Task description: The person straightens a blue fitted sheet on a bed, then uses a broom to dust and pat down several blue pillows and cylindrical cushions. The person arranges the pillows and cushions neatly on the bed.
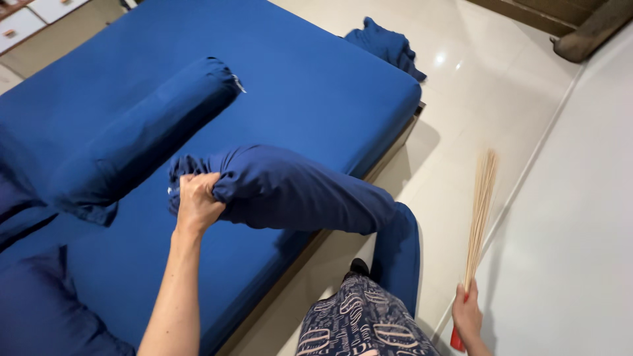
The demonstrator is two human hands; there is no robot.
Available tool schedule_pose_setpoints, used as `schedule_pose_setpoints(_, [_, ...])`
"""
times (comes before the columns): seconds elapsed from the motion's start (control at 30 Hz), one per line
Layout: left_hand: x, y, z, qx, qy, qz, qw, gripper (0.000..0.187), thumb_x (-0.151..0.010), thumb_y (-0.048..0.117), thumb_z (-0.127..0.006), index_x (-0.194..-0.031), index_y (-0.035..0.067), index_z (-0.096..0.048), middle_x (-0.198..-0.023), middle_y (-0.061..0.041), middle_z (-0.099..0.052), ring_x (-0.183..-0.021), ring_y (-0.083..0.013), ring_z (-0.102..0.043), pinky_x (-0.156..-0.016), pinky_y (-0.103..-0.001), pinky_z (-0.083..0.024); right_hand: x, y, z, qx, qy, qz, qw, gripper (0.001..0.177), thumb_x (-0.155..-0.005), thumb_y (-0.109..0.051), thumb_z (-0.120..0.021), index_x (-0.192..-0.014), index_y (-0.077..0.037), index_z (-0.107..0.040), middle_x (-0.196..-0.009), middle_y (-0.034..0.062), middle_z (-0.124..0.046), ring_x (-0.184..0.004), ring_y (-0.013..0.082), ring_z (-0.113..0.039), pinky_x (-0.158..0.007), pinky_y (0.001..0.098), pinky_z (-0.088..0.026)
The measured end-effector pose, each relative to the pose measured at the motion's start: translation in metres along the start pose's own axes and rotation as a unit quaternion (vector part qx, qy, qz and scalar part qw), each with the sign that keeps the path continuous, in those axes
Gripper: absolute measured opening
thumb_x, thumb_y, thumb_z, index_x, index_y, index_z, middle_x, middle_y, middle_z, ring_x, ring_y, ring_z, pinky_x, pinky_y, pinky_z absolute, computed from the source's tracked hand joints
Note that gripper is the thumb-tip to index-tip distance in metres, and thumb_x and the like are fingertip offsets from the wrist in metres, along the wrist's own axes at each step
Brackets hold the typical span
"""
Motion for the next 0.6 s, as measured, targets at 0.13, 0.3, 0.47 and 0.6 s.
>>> schedule_pose_setpoints(0.13, [0.052, -0.051, 0.002, -0.009, 0.008, 0.175, 0.984, 0.016, -0.084, 0.007, -0.069, -0.073, 0.002, -0.058, -0.07, -0.013, -0.064, -0.074, -0.0345, -0.063, -0.094, -0.043, -0.043, -0.016, -0.055, -0.01, -0.031, 0.008, 0.087, 0.996, 0.08, -0.094, -0.048, -0.057, -0.163, -0.023, -0.027, -0.135, 0.0254, -0.062, -0.12, 0.0488, -0.061, -0.101, 0.0518, -0.048])
schedule_pose_setpoints(0.3, [0.088, -0.109, 0.005, -0.022, 0.067, 0.264, 0.962, 0.018, -0.093, 0.026, -0.068, -0.092, 0.008, -0.071, -0.086, -0.016, -0.07, -0.086, -0.0385, -0.066, -0.087, -0.045, -0.049, -0.046, -0.152, -0.04, 0.011, 0.003, 0.217, 0.976, 0.088, -0.086, -0.015, -0.058, -0.168, -0.021, -0.028, -0.114, 0.0277, -0.071, -0.102, 0.048, -0.068, -0.091, 0.0518, -0.053])
schedule_pose_setpoints(0.47, [0.106, -0.154, -0.013, -0.077, 0.052, 0.321, 0.942, 0.021, -0.087, 0.03, -0.07, -0.097, 0.013, -0.076, -0.089, -0.015, -0.074, -0.091, -0.0394, -0.068, -0.092, -0.048, -0.046, -0.076, -0.262, -0.069, 0.03, -0.026, 0.302, 0.952, 0.085, -0.087, -0.019, -0.065, -0.164, -0.017, -0.028, -0.101, 0.0311, -0.07, -0.096, 0.0491, -0.067, -0.087, 0.0537, -0.053])
schedule_pose_setpoints(0.6, [0.117, -0.196, -0.031, -0.119, 0.009, 0.366, 0.923, 0.025, -0.085, 0.03, -0.07, -0.104, 0.016, -0.077, -0.094, -0.013, -0.076, -0.095, -0.0382, -0.069, -0.095, -0.05, -0.045, -0.125, -0.335, -0.104, 0.105, -0.057, 0.304, 0.945, 0.087, -0.089, -0.02, -0.066, -0.165, -0.021, -0.024, -0.101, 0.0315, -0.069, -0.094, 0.0491, -0.068, -0.086, 0.0545, -0.054])
Point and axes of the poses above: each hand's wrist, its own x-axis away from the middle knuckle, its own z-axis out of the back of the hand, y = z × x, the point moved 5 cm from there along -x, towards the middle knuckle
